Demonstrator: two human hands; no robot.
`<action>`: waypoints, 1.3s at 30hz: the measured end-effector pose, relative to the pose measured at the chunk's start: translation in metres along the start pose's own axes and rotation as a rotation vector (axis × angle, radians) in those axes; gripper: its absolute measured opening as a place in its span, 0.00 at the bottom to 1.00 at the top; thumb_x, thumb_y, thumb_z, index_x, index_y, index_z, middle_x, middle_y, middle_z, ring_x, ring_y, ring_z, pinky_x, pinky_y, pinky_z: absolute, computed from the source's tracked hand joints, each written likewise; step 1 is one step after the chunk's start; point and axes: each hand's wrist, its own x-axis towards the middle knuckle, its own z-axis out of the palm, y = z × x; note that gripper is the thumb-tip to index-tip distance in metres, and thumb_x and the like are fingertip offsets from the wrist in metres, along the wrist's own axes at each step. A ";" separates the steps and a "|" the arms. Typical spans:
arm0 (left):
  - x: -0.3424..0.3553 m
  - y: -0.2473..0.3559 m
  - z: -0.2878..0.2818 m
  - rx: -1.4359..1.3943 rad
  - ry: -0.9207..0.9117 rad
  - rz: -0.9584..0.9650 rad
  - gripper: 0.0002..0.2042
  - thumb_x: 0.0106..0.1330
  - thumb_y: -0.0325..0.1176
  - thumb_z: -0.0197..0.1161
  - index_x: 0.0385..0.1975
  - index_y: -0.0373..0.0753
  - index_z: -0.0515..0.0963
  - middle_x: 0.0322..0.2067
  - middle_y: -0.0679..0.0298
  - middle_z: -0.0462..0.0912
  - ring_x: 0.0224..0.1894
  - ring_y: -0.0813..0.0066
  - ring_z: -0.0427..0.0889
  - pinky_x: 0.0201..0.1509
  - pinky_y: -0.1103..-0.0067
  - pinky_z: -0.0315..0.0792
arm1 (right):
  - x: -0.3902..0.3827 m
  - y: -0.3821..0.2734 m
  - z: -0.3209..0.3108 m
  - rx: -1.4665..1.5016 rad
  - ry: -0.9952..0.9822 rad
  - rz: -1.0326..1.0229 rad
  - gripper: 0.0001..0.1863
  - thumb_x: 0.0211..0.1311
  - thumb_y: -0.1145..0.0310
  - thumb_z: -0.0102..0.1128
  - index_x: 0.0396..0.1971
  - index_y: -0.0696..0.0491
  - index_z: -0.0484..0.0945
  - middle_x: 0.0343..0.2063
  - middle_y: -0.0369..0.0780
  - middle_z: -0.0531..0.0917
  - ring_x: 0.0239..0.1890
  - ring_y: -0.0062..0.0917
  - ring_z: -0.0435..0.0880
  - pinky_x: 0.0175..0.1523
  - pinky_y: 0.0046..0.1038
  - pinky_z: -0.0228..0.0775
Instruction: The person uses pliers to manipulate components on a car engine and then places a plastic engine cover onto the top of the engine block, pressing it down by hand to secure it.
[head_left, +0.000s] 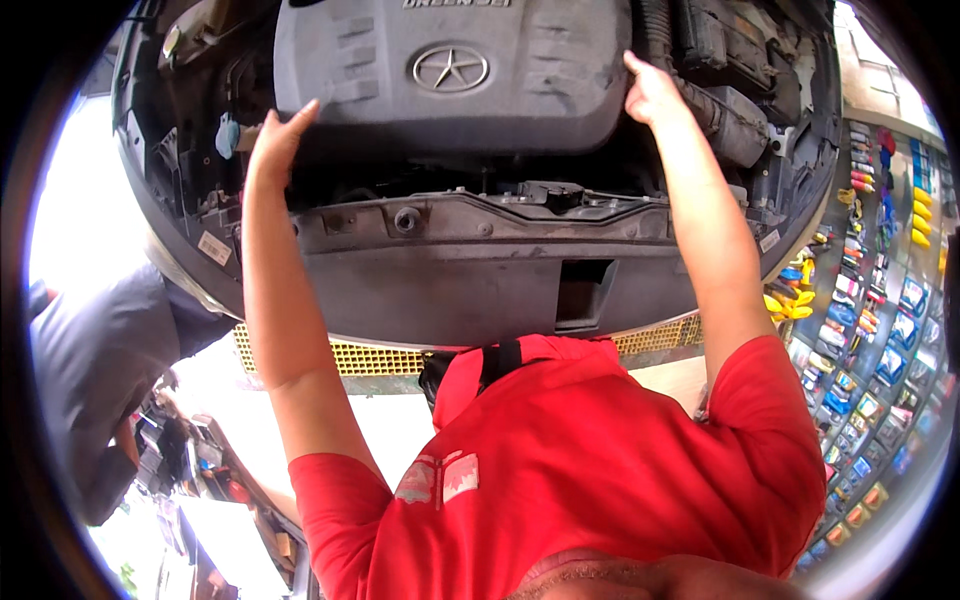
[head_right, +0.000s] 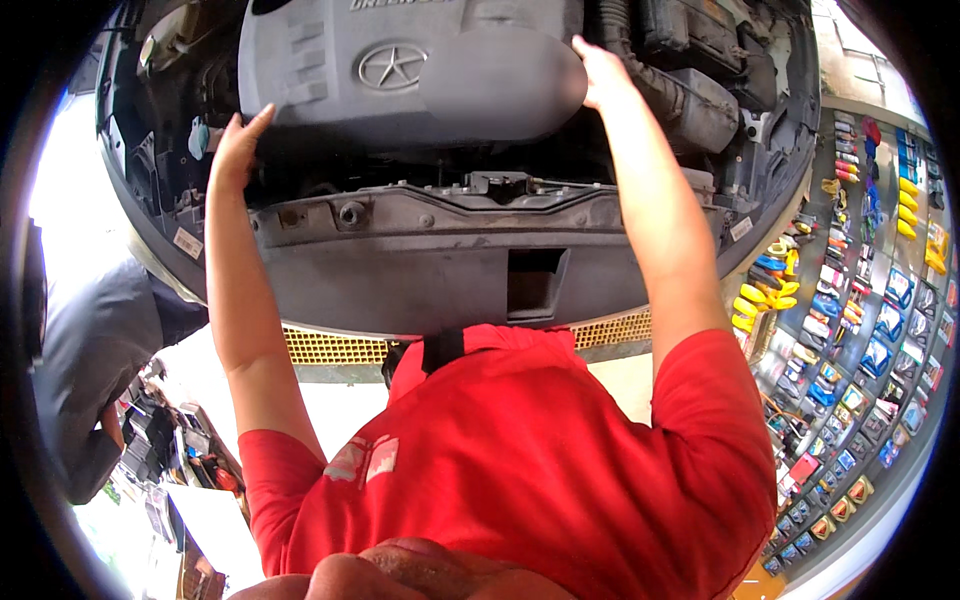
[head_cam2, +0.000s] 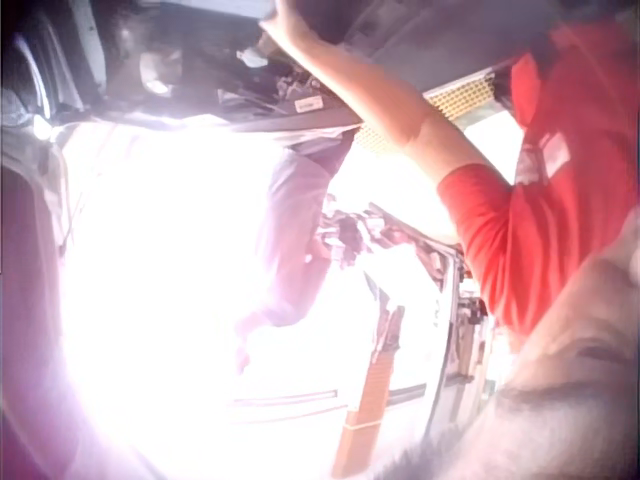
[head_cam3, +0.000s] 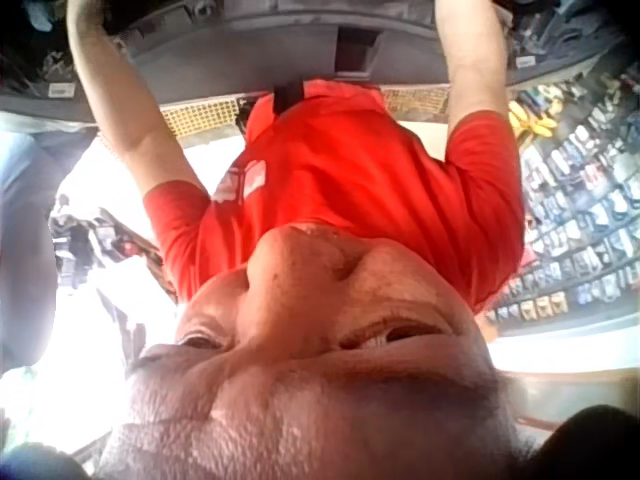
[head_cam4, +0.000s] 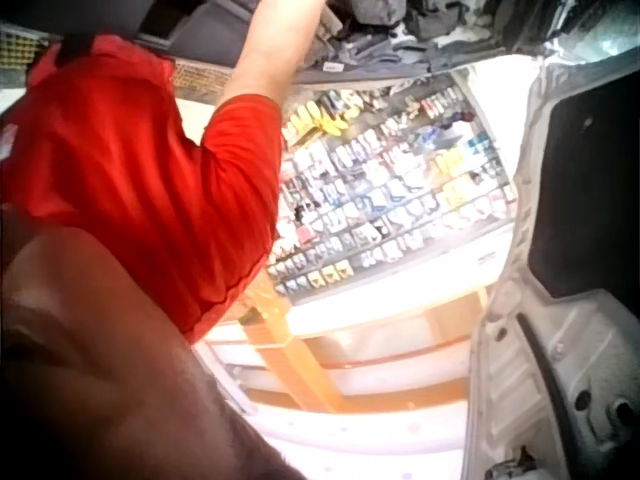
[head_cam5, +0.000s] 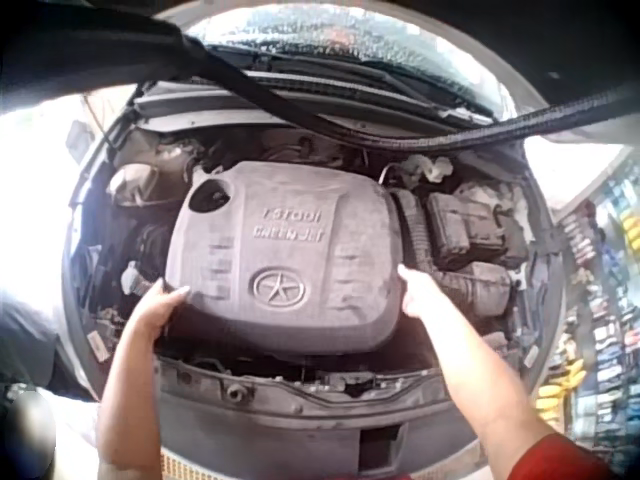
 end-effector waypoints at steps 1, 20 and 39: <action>0.002 -0.009 0.004 0.073 0.017 0.025 0.49 0.51 0.52 0.72 0.64 0.23 0.54 0.59 0.44 0.68 0.61 0.55 0.70 0.63 0.69 0.64 | -0.008 0.010 0.012 -0.083 0.084 -0.030 0.25 0.69 0.59 0.52 0.58 0.62 0.67 0.61 0.45 0.71 0.62 0.34 0.68 0.68 0.36 0.54; 0.017 0.014 0.041 0.833 0.302 0.240 0.51 0.47 0.49 0.75 0.63 0.23 0.53 0.59 0.37 0.65 0.61 0.44 0.67 0.65 0.66 0.63 | -0.015 0.024 0.042 -1.524 0.563 -1.085 0.29 0.56 0.55 0.64 0.50 0.61 0.73 0.45 0.53 0.76 0.50 0.47 0.75 0.55 0.39 0.69; 0.015 0.129 0.134 1.273 -0.103 0.644 0.58 0.36 0.38 0.81 0.71 0.58 0.48 0.70 0.43 0.41 0.70 0.40 0.51 0.66 0.50 0.60 | -0.013 0.013 0.128 -1.843 -0.249 -0.826 0.28 0.42 0.53 0.75 0.34 0.58 0.73 0.34 0.49 0.78 0.40 0.42 0.80 0.47 0.38 0.75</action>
